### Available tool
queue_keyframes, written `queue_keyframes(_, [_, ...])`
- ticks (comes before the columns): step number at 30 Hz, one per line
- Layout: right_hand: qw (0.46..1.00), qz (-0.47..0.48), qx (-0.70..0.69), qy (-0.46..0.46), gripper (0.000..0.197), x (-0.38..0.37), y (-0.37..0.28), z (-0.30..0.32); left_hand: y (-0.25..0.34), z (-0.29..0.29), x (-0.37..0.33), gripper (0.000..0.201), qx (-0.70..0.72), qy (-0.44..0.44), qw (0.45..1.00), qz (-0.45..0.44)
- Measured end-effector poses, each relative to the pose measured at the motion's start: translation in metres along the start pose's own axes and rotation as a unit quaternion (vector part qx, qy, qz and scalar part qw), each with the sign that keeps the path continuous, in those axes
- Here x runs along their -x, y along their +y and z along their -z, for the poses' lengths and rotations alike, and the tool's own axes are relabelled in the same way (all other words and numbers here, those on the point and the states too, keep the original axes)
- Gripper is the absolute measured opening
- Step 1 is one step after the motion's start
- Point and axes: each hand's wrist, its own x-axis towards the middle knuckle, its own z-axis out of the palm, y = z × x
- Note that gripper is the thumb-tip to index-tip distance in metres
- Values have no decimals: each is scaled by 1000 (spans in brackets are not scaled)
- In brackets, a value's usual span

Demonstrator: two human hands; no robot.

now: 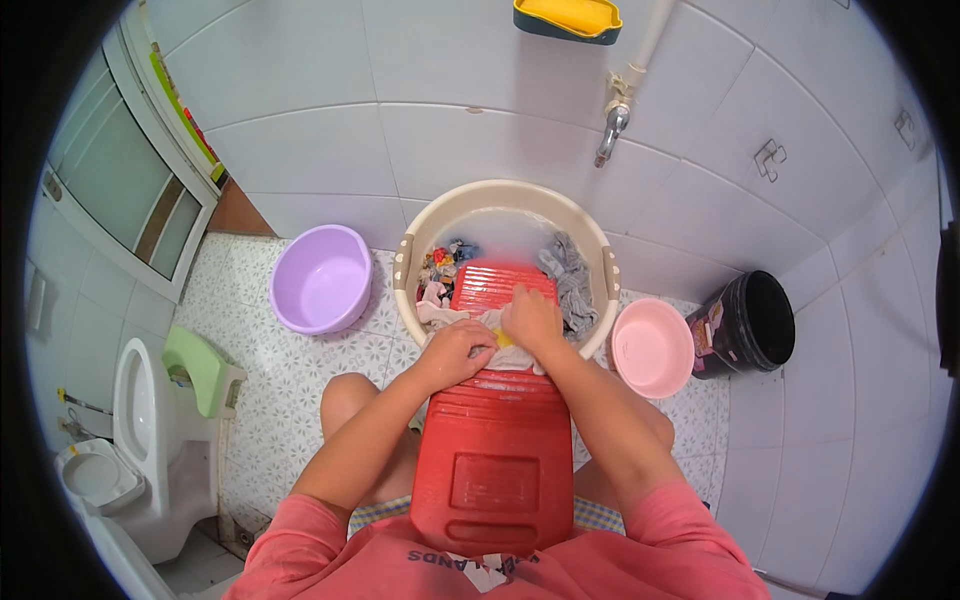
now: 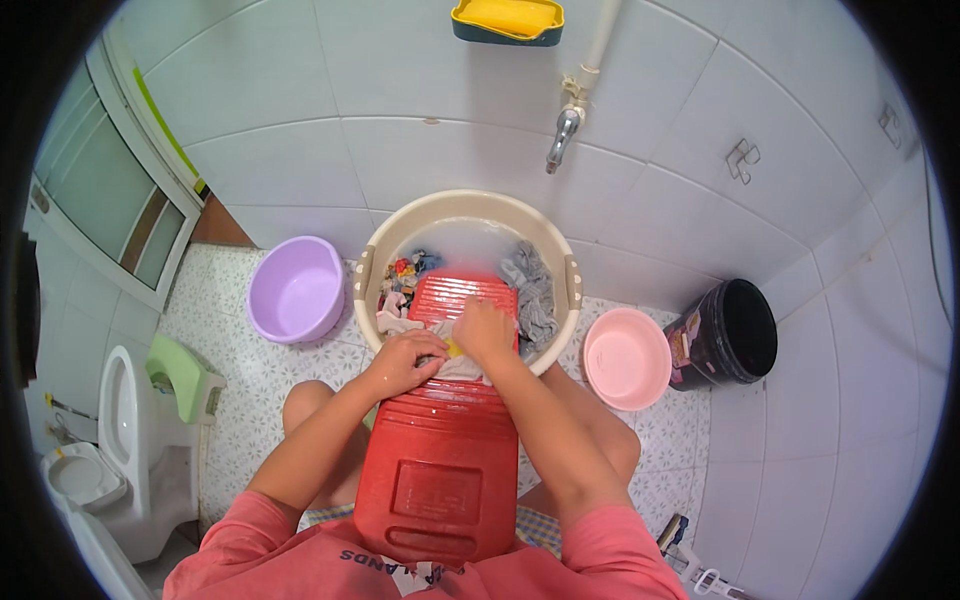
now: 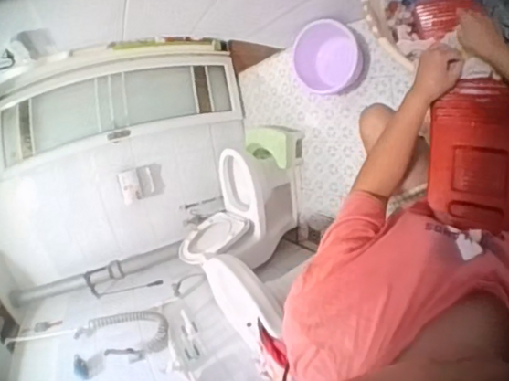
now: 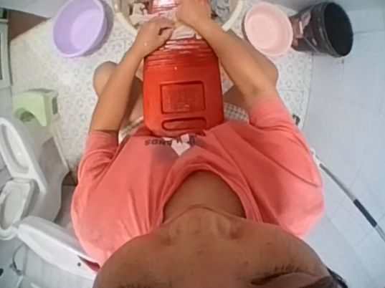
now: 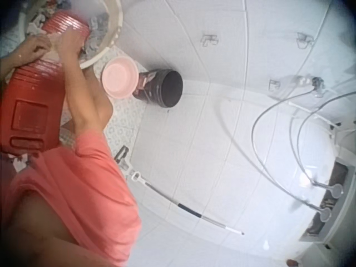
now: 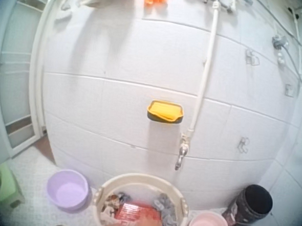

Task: The person scrubs a piece of clothing against a red washboard by hand with a bar of soap, rinses it in a basin of water, and repeats the scrubbing action.

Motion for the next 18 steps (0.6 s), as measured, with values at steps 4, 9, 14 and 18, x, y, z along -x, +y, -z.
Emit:
queue_keyframes(4, [990, 103, -71, -68, 22, 46, -35, 21, 4, 9, 10, 13, -25, -5, 999, 44])
queue_keyframes(9, [999, -22, -38, 5, 22, -20, 4, -14, -4, -5, -3, 13, -21, 11, 1000, 15])
queue_keyframes(14, [975, 175, 93, 97, 20, -13, 20, -5, -2, 4, 7, 28, -36, 39, 998, 38])
queue_keyframes(18, [968, 222, -67, -92, 24, 19, 13, 14, -7, 4, 26, 44, -164, 157, 969, 94])
